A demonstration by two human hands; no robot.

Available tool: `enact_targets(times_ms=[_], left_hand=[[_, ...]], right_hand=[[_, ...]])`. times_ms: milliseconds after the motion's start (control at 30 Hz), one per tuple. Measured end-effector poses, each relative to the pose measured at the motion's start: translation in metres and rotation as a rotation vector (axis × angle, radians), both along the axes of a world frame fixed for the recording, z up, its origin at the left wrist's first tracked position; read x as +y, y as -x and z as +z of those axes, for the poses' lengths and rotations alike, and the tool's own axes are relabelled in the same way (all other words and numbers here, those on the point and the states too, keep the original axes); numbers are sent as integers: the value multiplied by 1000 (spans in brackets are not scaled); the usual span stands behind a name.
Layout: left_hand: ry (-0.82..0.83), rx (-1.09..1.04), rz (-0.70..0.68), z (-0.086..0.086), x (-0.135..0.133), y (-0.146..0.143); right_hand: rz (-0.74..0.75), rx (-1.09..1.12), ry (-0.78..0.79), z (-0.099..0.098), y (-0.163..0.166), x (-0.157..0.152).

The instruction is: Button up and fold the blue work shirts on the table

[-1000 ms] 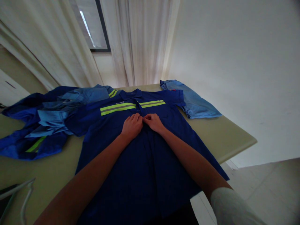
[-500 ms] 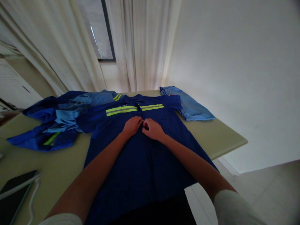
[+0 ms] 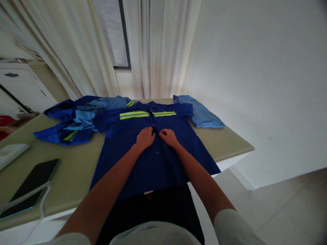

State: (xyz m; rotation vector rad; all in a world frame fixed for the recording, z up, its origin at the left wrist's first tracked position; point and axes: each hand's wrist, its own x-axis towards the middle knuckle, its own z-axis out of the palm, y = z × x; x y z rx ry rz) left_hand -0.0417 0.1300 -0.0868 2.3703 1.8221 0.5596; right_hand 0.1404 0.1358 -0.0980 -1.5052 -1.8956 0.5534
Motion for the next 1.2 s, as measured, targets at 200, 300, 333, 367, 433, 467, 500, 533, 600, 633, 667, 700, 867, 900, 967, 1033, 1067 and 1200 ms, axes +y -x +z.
enact_targets(times_ms=[200,300,333,367,433,467,500,533,600,633,667,700,867,900,967,1033,1067,1200], left_hand=[[-82,-78,-165,-16,-22,9],[-79,-100,-184,-13,-21,9],[-83,-114,-194,-11,-20,8],[-89,-124,-204,-10,-21,7],[-100,-131,-207,-8,-22,5],[-102,-128,-201,-8,-22,5],[-101,-124,-192,-8,-23,4],[-99,-120,-180,-8,-23,3],[-97,-113,-163,-9,-24,2],[-96,-109,-160,-10,-24,2],[-95,-104,-158,-10,-23,1],[-94,-103,-156,-11,-23,1],[-66,-170,-125,-11,-21,2],[-48,-194,-123,-11,-21,3],[-4,-253,-123,-10,-20,5],[21,-313,-113,-9,-21,6],[24,-336,-104,-9,-21,6],[-8,-300,-100,-12,-19,3]], right_hand=[[50,61,-42,-6,0,-1],[71,22,-41,-9,1,-1],[77,8,-39,-10,1,-1],[85,-1,-37,-10,2,-1],[112,3,-45,-9,2,-3],[125,14,-52,-8,2,-4],[135,29,-60,-7,2,-5],[141,44,-69,-6,2,-5],[150,78,-78,-5,1,-6],[157,99,-72,-5,1,-6],[166,122,-59,-5,0,-6],[174,145,-43,-6,0,-6],[177,177,-11,-10,-1,-1],[181,169,-8,-11,-1,0],[189,149,8,-12,0,1],[191,117,17,-12,1,1],[189,91,17,-12,2,1],[164,4,-12,-11,3,0]])
